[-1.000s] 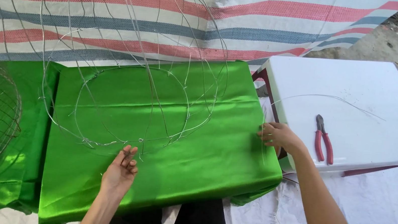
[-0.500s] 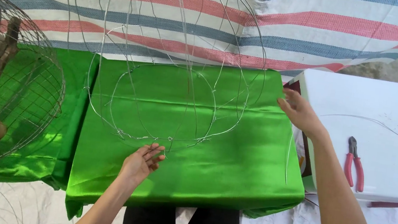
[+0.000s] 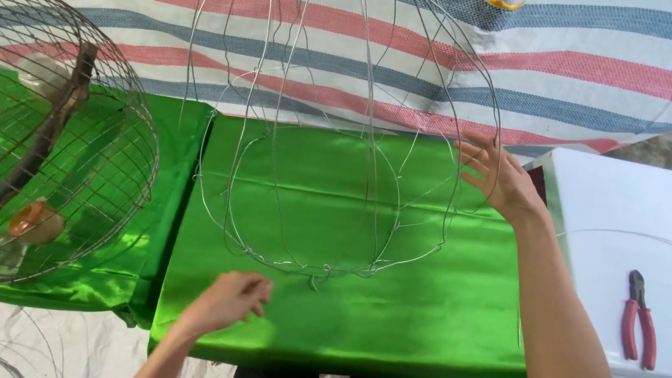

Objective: The person uses wire cutters to trim a piece of wire and then attaches it to a wire mesh structure. They proceed to twist and secure the wire around the frame of the cage by hand, shaping the structure.

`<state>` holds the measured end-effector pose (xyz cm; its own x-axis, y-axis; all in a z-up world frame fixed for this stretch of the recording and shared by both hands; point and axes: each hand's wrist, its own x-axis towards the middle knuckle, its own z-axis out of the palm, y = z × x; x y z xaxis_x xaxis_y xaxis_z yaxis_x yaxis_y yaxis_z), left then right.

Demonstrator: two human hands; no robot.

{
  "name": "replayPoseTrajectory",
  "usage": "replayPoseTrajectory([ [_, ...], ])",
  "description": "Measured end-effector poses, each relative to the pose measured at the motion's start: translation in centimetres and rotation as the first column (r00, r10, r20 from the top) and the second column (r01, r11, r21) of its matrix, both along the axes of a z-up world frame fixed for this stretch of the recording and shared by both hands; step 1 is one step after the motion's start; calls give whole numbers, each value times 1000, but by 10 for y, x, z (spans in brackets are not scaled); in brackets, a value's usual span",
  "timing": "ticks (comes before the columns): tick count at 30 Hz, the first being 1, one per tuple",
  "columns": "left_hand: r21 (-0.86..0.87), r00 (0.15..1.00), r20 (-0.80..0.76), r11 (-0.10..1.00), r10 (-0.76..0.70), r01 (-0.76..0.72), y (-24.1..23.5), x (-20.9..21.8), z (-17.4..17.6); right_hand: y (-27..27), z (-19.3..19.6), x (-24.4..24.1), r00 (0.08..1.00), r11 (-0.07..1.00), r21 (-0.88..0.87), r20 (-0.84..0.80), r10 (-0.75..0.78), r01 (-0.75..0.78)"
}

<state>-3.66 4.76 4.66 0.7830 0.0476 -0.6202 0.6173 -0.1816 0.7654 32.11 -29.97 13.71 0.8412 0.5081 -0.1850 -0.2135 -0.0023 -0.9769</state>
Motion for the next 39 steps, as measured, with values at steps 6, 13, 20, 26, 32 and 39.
replayPoseTrajectory([
  [6, 521, 867, 450, 726, 214, -450, 61, -6, 151, -4, 2, -3, 996, 998, -61, 89, 21, -16],
  [13, 52, 567, 782, 878, 261, -476, 65, 75, 181, 5, -5, 2, 995, 996, -45, 64, -78, 81],
  [20, -17, 499, 826, 897, 261, -441, 69, 106, 157, 2, 3, 4, 986, 991, -43, 113, -120, 125],
  [26, -72, 393, 874, 874, 288, -480, 74, 140, 153, 0, 4, 11, 977, 982, -12, 110, -183, 186],
  [32, -33, 455, 852, 893, 260, -448, 70, 126, 153, 5, 12, -1, 968, 969, -17, 40, -247, 248],
  [39, 17, 517, 830, 919, 207, -395, 79, 94, 150, -2, -15, 4, 957, 957, -22, 17, -288, 288],
])
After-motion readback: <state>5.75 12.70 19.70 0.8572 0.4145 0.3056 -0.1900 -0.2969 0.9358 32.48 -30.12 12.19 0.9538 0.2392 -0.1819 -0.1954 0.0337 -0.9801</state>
